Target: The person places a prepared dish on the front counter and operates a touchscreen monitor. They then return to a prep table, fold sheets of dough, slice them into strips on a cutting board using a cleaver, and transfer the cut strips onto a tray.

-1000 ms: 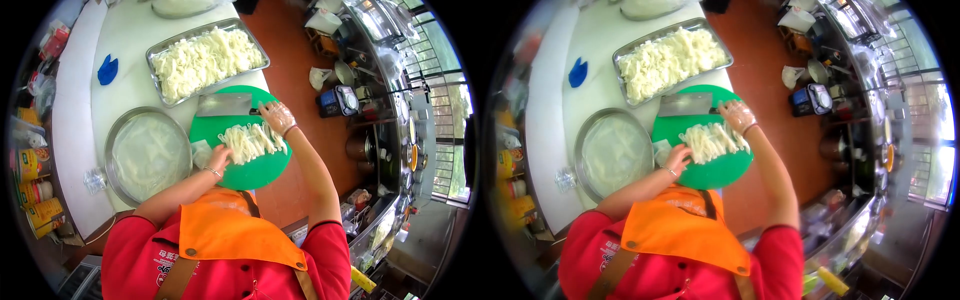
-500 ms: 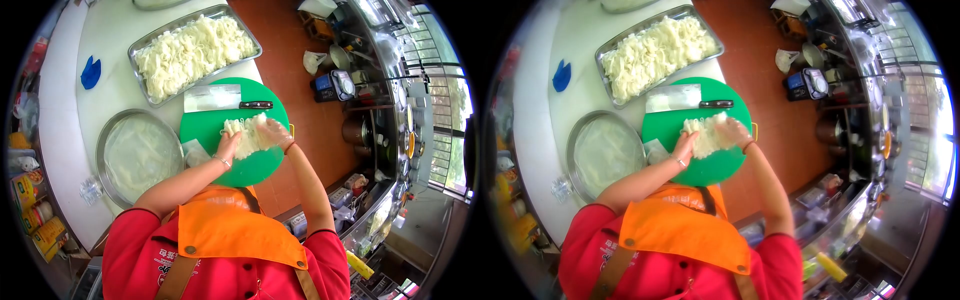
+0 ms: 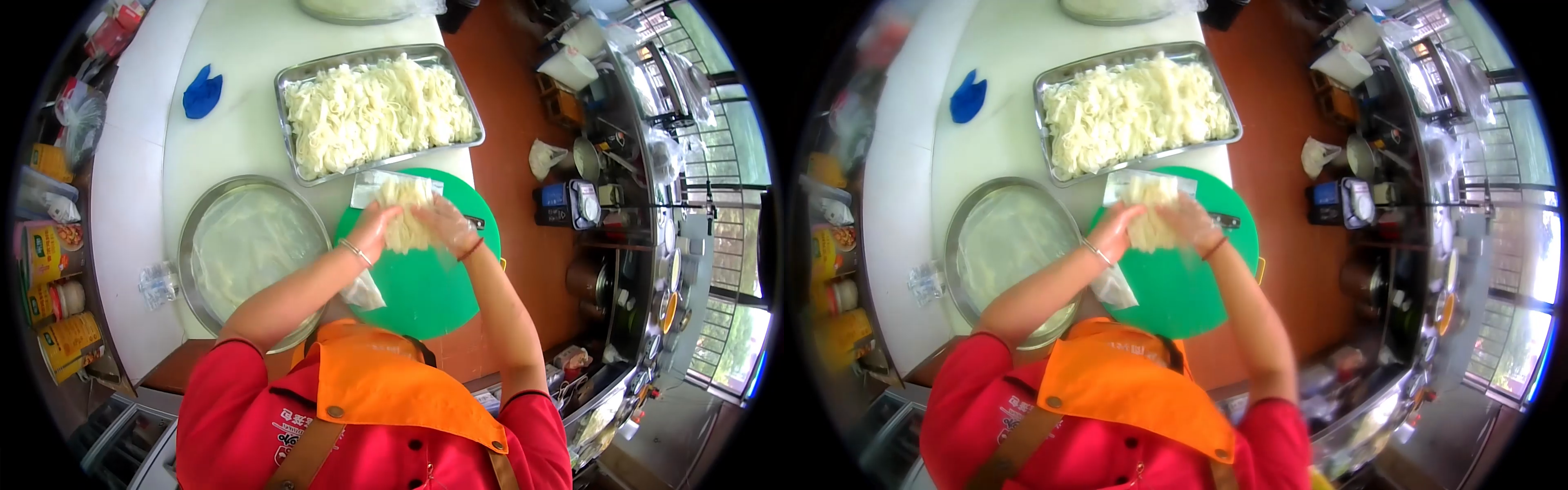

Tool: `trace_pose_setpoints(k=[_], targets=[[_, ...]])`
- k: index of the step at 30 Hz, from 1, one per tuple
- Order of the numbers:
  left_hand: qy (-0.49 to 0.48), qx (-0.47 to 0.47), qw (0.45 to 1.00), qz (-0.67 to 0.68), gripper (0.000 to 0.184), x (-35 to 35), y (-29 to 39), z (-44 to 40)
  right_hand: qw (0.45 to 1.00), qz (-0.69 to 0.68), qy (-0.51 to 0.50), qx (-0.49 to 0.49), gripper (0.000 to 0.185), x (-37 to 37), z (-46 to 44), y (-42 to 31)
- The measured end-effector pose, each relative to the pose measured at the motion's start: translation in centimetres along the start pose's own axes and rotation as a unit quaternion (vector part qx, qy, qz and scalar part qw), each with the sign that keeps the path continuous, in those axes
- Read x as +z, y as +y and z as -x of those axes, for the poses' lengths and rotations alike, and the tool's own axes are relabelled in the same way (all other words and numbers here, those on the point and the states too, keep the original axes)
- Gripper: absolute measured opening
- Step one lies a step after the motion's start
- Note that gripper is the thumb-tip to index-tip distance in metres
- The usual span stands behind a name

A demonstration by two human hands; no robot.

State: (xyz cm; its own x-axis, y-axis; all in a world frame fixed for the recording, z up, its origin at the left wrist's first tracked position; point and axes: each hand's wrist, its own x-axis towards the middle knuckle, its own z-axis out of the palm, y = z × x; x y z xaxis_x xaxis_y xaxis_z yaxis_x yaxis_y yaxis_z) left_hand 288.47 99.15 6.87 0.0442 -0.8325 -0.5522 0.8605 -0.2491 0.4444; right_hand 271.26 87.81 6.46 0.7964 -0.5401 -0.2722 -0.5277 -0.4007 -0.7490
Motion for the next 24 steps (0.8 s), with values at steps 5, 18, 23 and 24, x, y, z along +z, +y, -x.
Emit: trace_pose_setpoints(k=[5, 18, 23, 24], targets=[[-0.044, 0.125, 0.990, -0.045, 0.023, 0.2, 9.0, -5.8, 0.970, 0.232, 0.054, -0.059, 0.065, -5.7, -11.5, -0.3], [-0.102, 0.367, 0.813, -0.440, 0.040, 2.7, 4.9, -1.3, 0.855, -0.500, 0.140, 0.016, 0.087, -6.3, -6.6, -4.9], [-0.063, 0.473, 0.573, -0.667, 0.029, 6.3, 4.5, 2.8, 0.859, -0.465, 0.216, -0.006, 0.072, -4.9, -6.7, -8.1], [-0.054, 0.506, 0.557, -0.656, 0.023, 6.2, 3.5, 1.7, 0.877, -0.423, 0.226, -0.007, 0.071, -5.0, -5.9, -8.3]])
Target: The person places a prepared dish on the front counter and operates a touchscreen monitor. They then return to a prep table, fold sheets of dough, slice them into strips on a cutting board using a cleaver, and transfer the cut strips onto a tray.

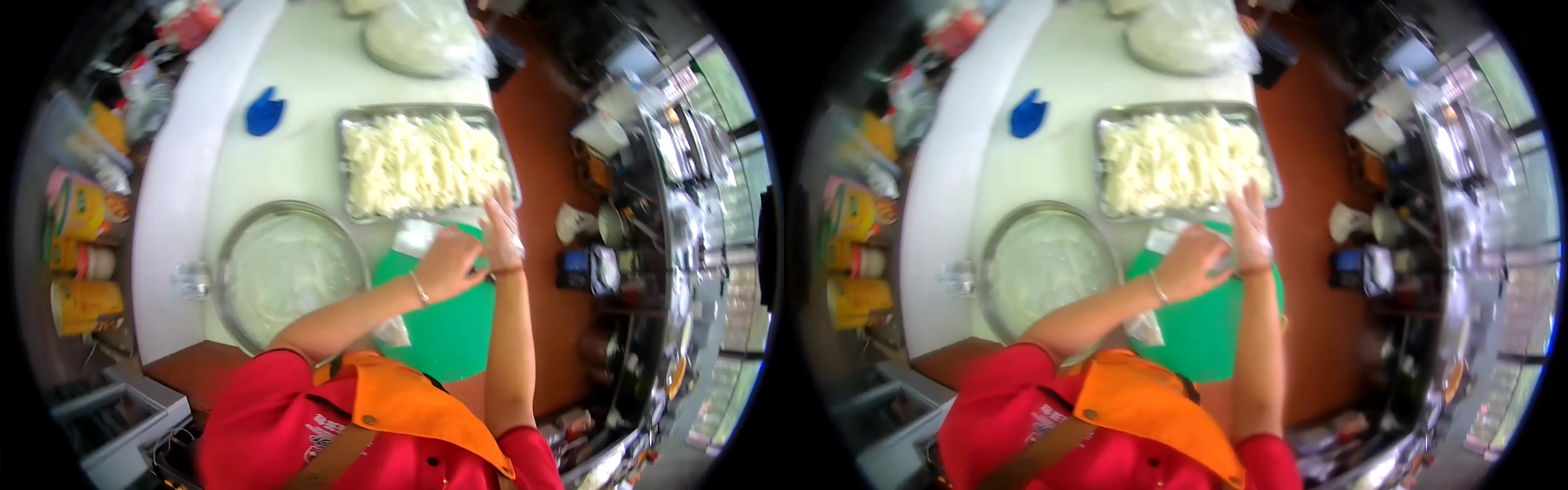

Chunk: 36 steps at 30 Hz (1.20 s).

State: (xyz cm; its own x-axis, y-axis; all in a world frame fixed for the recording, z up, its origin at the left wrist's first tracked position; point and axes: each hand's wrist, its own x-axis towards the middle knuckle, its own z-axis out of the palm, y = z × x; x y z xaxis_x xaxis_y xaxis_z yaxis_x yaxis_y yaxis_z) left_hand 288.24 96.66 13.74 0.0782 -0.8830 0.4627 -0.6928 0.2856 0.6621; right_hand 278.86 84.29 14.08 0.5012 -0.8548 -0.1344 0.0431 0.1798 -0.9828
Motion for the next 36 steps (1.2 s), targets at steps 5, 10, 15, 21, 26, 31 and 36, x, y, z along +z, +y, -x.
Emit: trace_pose_setpoints(k=[5, 10, 15, 21, 26, 31, 36], targets=[[-0.060, 0.101, 0.993, -0.020, 0.014, 5.8, 1.2, 2.0, 0.994, 0.052, 0.062, -0.071, 0.058, -5.3, 3.6, 3.1], [-0.278, 0.048, 0.959, -0.016, 0.024, 7.1, 3.2, 4.5, 0.989, -0.041, 0.142, -0.025, 0.042, -9.7, 5.4, 8.7], [-0.228, 0.061, 0.964, -0.120, 0.043, 5.7, -3.6, 9.3, 0.979, 0.164, 0.062, 0.102, 0.020, -10.2, 14.3, 13.3], [-0.409, -0.109, 0.885, -0.195, 0.033, 5.0, -9.1, 10.3, 0.913, 0.376, -0.074, 0.138, 0.036, -6.4, 18.7, 22.4], [-0.456, -0.068, 0.868, -0.187, 0.020, 5.6, -8.7, 12.6, 0.886, 0.441, -0.007, 0.141, 0.047, -0.3, 20.2, 21.2], [-0.470, -0.048, 0.878, -0.078, 0.020, 6.3, -8.5, 13.5, 0.837, 0.528, -0.049, 0.134, 0.035, 1.0, 21.7, 18.7], [-0.478, -0.018, 0.876, 0.068, 0.024, 2.1, -11.1, 12.1, 0.890, 0.449, 0.025, 0.080, 0.032, 4.8, 20.6, 17.6]])
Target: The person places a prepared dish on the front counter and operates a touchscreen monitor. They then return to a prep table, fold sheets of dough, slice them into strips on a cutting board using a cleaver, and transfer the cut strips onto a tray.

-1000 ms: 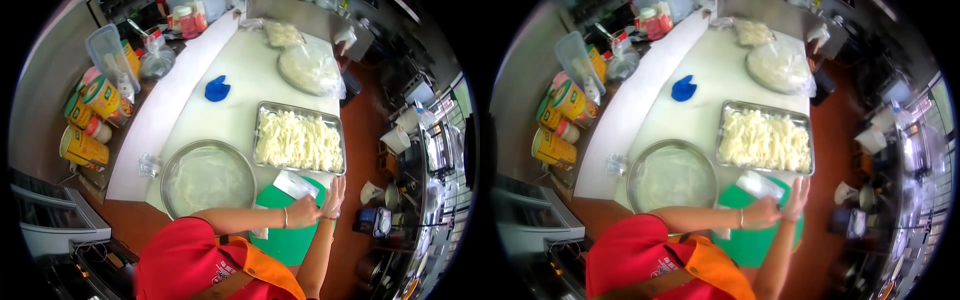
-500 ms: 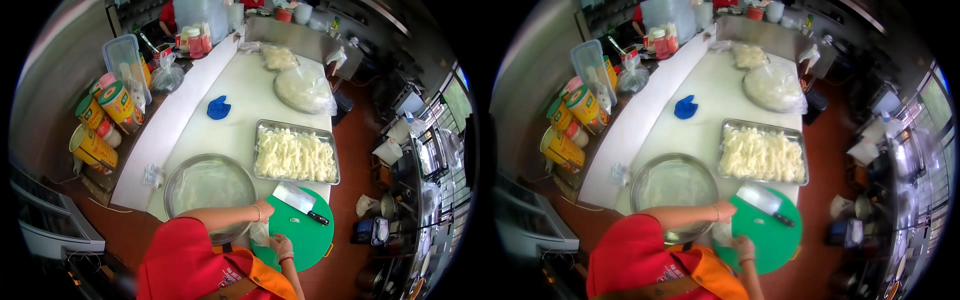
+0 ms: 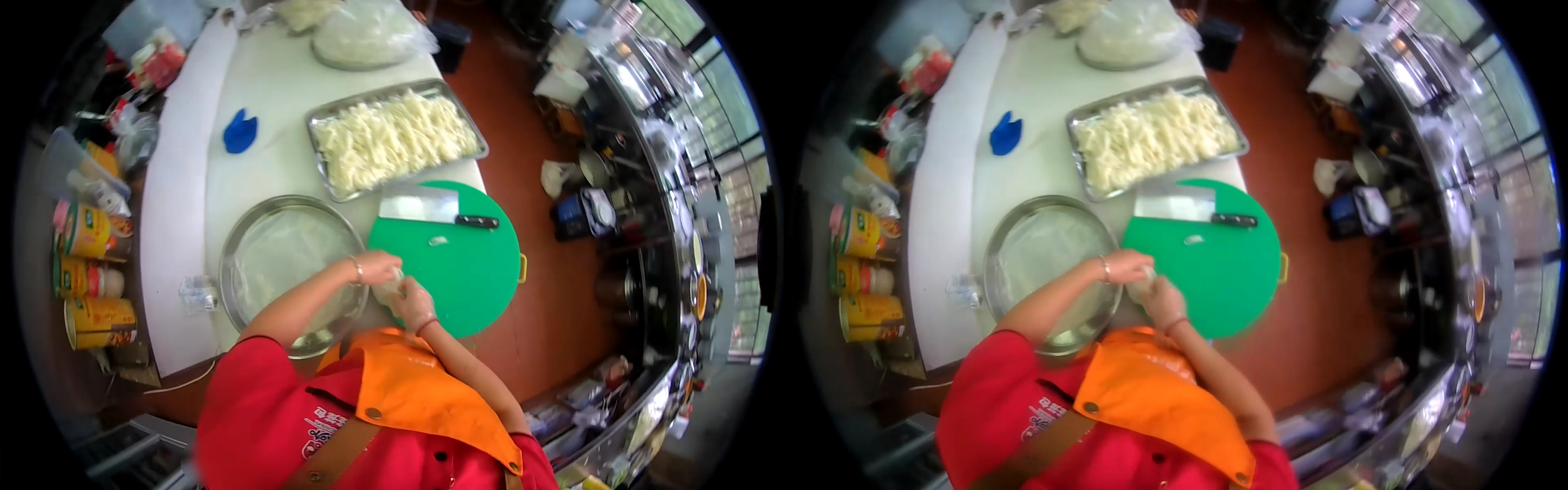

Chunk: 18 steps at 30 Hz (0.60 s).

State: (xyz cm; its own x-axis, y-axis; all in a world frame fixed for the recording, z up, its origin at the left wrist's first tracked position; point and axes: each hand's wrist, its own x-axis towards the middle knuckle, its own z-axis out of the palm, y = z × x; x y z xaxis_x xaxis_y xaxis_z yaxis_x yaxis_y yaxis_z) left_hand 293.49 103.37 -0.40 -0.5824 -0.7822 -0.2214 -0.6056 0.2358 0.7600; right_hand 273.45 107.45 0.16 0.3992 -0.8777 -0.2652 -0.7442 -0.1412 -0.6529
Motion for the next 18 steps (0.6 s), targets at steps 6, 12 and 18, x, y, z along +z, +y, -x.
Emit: trace_pose_setpoints(k=[6, 12, 18], targets=[[0.005, 0.007, 0.989, 0.150, 0.026, -3.5, 0.7, -0.5, 0.961, -0.276, -0.013, -0.005, 0.026, 0.0, -3.2, 4.1], [0.054, 0.004, 0.993, 0.101, 0.030, -5.0, 2.6, -6.9, 0.987, -0.160, -0.004, 0.000, 0.025, -7.2, -5.9, 7.6], [0.351, 0.029, 0.922, -0.162, 0.026, -1.9, 2.0, -6.5, 0.985, 0.150, 0.085, -0.004, 0.031, -12.7, -5.2, 4.4]])
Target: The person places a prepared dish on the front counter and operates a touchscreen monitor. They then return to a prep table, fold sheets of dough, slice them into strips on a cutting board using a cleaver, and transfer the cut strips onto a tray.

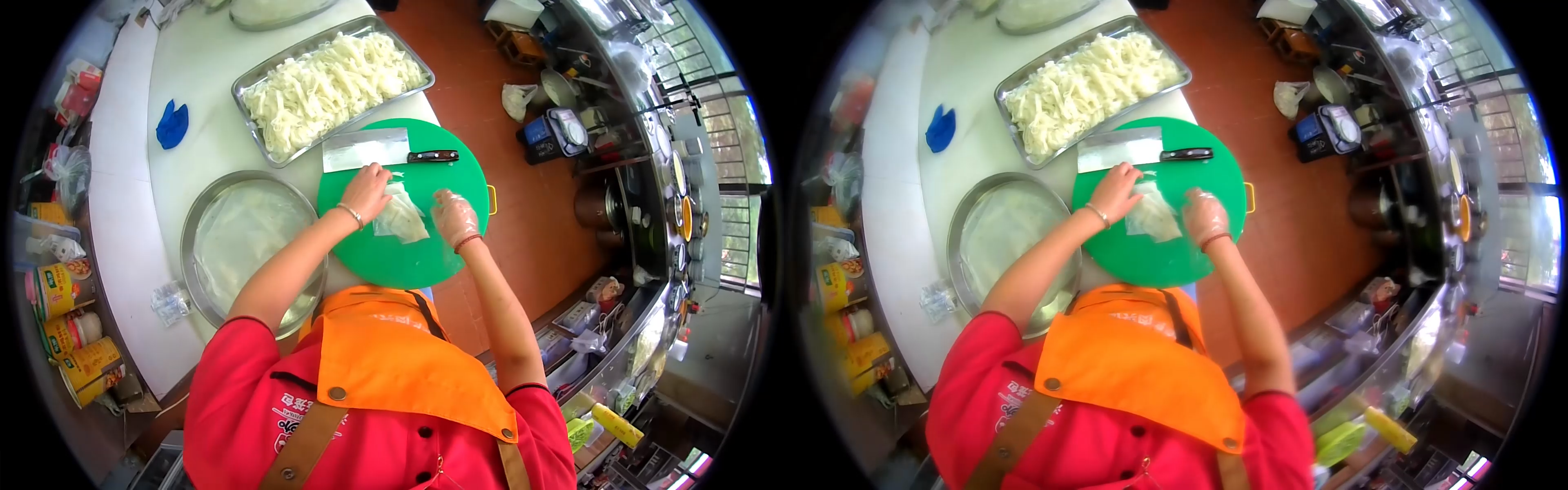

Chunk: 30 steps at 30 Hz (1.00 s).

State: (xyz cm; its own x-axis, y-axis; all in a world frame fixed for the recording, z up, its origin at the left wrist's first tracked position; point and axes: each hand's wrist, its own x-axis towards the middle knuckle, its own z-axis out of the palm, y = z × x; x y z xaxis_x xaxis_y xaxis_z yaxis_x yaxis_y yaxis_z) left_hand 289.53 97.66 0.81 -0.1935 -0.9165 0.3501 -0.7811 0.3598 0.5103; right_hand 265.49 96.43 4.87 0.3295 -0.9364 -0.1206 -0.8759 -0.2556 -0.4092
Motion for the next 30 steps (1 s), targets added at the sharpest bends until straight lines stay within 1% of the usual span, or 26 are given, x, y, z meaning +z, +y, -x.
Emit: trace_pose_setpoints(k=[1, 4, 6, 7, 9, 10, 13, 16, 18, 22, 23, 24, 26, 29, 30], targets=[[-0.020, -0.013, 1.000, 0.012, 0.025, -0.2, 0.9, 0.9, 1.000, 0.020, 0.015, 0.000, 0.035, -1.0, -0.3, -0.3], [-0.073, -0.057, 0.996, 0.022, 0.020, -0.7, 3.2, 3.9, 0.996, 0.091, 0.007, 0.004, 0.039, -3.7, -2.5, -2.7], [-0.099, -0.088, 0.991, 0.005, 0.017, -0.6, 3.8, 5.3, 0.992, 0.098, 0.045, -0.068, 0.042, -3.3, -4.7, -3.4], [-0.086, -0.107, 0.991, 0.008, 0.017, -0.5, 4.1, 5.7, 0.987, 0.101, 0.065, -0.104, 0.043, -3.0, -5.7, -3.6], [-0.060, -0.143, 0.988, 0.014, 0.016, 0.0, 4.7, 5.9, 0.972, 0.152, 0.093, -0.156, 0.035, -1.8, -7.1, -3.6], [-0.061, -0.126, 0.990, 0.011, 0.015, 0.4, 4.8, 5.7, 0.961, 0.177, 0.107, -0.182, 0.031, -1.3, -7.7, -3.6], [-0.066, -0.089, 0.994, 0.012, 0.012, 1.7, 4.9, 5.6, 0.936, 0.311, -0.032, -0.163, 0.026, -0.9, -9.1, -3.8], [-0.076, -0.072, 0.994, 0.026, 0.009, 2.4, 4.4, 5.2, 0.928, 0.334, -0.081, -0.147, 0.025, -1.0, -9.6, -3.8], [-0.094, -0.062, 0.993, 0.038, 0.007, 2.3, 3.7, 5.0, 0.929, 0.331, -0.058, -0.158, 0.021, -0.5, -9.2, -3.3], [-0.036, -0.055, 0.996, 0.064, 0.007, 0.3, 3.6, 4.9, 0.935, 0.307, -0.024, -0.177, 0.014, -0.9, -6.2, -2.7], [-0.021, -0.049, 0.997, 0.062, 0.007, -0.4, 3.6, 4.7, 0.952, 0.246, -0.017, -0.180, 0.013, -1.2, -5.0, -2.1], [-0.005, -0.042, 0.997, 0.061, 0.007, -0.8, 3.5, 4.7, 0.967, 0.207, -0.018, -0.148, 0.016, -1.7, -3.3, -2.1], [-0.029, -0.036, 0.998, 0.038, 0.008, -0.9, 2.8, 5.0, 0.988, 0.129, -0.019, -0.081, 0.023, -3.1, 0.6, -2.8], [-0.064, -0.040, 0.997, 0.031, 0.012, -1.1, 2.4, 5.5, 0.996, 0.059, -0.058, 0.035, 0.032, -4.4, 5.7, -3.3], [-0.076, -0.043, 0.996, 0.033, 0.014, -1.1, 2.6, 5.5, 0.996, 0.049, -0.059, 0.048, 0.032, -4.7, 7.2, -3.3]])
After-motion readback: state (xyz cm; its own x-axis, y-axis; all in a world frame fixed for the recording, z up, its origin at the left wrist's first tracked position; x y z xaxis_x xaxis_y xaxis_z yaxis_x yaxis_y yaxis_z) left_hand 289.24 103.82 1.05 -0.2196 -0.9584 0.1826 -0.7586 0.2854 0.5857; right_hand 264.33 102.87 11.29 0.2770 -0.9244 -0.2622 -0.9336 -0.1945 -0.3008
